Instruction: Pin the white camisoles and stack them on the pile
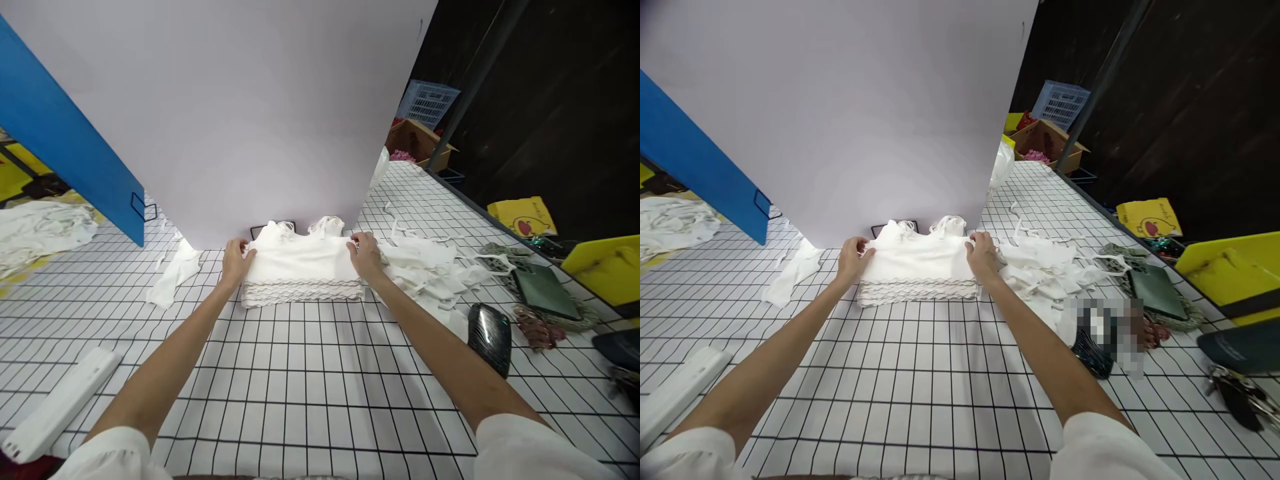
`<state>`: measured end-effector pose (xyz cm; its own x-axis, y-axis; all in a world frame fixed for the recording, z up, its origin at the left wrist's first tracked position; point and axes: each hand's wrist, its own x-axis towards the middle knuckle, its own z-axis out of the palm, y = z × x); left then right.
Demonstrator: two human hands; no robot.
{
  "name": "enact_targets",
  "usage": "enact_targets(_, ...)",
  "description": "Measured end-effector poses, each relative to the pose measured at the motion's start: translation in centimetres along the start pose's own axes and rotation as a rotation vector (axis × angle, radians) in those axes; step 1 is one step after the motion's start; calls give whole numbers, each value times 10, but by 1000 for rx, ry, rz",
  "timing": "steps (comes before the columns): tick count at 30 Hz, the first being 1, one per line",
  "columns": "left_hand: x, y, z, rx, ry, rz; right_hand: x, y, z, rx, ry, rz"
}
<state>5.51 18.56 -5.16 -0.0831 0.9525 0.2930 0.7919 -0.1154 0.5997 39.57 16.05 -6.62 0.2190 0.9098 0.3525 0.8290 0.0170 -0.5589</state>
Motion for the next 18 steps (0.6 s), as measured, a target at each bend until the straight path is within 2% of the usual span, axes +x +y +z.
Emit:
enact_targets(2, -7, 7, 3, 71, -62, 193, -9, -7, -2, -59, -66, -136)
enact_targets(4, -12, 13, 9, 185, -211, 329, -18, -17, -1, -152, -241, -234)
enact_targets(7, -14, 15, 16, 302, -388, 299, -27, -33, 0, -243, -493, -216)
enact_targets(9, -12, 12, 17, 305, -404, 290, -29, -40, -8, -252, -533, -209)
enact_targets(11, -12, 6, 12, 269, -354, 285, -32, -39, -26, -220, -468, -203)
enact_targets(15, -32, -6, -15, 138, -181, 245, -51, -9, -88, -132, -168, -158)
enact_targets(16, -40, -8, -22, 108, -146, 231, -57, 3, -104, -141, -138, -126)
enact_targets(18, -57, -5, -31, 77, -100, 235, -65, 28, -127, -217, -159, -37)
